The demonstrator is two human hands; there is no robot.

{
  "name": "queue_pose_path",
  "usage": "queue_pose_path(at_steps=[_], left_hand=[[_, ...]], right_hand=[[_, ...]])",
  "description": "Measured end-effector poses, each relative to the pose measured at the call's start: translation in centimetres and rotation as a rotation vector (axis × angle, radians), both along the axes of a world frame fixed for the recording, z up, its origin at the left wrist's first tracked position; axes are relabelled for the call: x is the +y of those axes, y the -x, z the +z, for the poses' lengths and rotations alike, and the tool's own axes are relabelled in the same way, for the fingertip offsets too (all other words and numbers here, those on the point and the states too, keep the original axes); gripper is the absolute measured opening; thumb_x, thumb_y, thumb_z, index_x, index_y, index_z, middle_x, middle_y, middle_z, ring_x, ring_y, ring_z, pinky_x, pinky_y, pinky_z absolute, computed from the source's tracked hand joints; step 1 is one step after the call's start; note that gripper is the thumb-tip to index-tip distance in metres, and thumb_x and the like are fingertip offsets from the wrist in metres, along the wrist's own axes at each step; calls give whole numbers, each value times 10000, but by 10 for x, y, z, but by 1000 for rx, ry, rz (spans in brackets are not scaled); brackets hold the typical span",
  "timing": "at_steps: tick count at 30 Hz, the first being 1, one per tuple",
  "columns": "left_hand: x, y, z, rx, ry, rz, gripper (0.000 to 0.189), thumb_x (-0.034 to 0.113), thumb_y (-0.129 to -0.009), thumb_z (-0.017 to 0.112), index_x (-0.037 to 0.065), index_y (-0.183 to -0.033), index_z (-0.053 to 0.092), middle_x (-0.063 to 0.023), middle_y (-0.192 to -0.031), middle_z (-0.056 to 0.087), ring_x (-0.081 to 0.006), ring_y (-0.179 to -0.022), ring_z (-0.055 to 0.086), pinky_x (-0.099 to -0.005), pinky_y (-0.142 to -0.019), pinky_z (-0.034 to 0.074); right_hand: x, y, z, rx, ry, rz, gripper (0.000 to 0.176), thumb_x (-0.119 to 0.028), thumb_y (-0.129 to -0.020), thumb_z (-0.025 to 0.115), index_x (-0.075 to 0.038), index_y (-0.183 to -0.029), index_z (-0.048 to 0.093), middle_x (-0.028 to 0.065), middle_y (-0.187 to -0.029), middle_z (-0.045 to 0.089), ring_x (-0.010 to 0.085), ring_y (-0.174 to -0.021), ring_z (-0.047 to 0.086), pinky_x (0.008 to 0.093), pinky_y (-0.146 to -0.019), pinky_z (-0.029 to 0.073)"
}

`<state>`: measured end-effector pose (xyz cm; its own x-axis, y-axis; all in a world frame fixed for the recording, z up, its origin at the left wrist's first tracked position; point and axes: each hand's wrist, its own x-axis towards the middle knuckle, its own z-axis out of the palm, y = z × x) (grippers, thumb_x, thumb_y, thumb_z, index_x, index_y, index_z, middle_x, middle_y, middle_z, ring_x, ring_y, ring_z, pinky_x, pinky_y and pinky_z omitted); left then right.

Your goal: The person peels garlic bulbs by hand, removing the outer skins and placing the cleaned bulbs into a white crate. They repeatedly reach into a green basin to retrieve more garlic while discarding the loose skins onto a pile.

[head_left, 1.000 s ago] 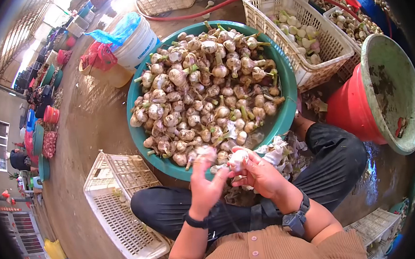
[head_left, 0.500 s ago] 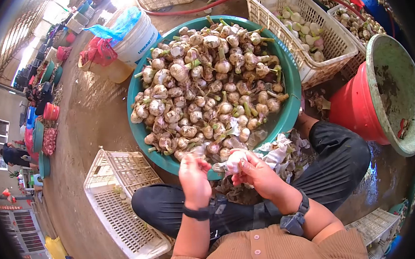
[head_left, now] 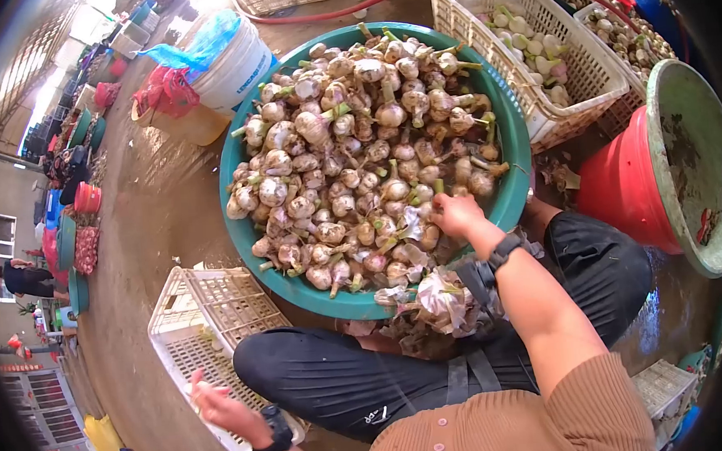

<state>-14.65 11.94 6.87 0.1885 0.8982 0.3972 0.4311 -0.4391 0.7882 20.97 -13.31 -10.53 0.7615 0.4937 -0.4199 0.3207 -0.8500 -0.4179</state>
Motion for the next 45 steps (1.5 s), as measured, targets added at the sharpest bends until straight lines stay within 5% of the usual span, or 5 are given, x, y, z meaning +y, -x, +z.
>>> queue_pose_path(at_steps=[9,21,27,37,45], left_hand=[[-100,-161,-46,217,234,-906,191,132,-741,654,-37,-665,610,-225,-1102,553,-308,-1041,529,-366,-916,382],[-119,-157,-82,-124,1105,-741,470,154,-813,639,22,-1207,421,-92,-1146,494,-179,-1071,462,-283,-885,395],[-142,-168,-105,-73,765,-895,506,300,-889,550,-4,-1243,355,-132,-1197,409,-183,-1034,448,-296,-902,369],[-116,-164,-81,-27,1089,-907,248,202,-879,541,-9,-1010,537,-23,-884,578,-62,-746,520,-217,-650,454],[-112,-164,-75,-108,1225,-918,347,172,-859,572,-11,-1150,528,-28,-954,594,-65,-825,540,-205,-718,453]], right_hand=[[-5,-2,-6,512,-439,-380,289,-277,-799,565,-42,-943,654,117,-888,656,245,-778,616,350,-707,470],[49,21,12,223,94,232,428,-346,-664,688,-51,-971,652,149,-1035,620,296,-965,587,367,-815,476],[34,82,89,752,-1038,-507,440,-222,-782,680,-12,-1141,534,67,-984,614,165,-808,608,282,-745,478],[-4,113,120,-267,-350,615,117,-118,-781,573,-26,-852,590,148,-722,612,307,-663,600,367,-565,496],[-9,112,88,911,-864,-407,231,-218,-895,525,-5,-944,603,6,-755,598,65,-628,540,244,-497,458]])
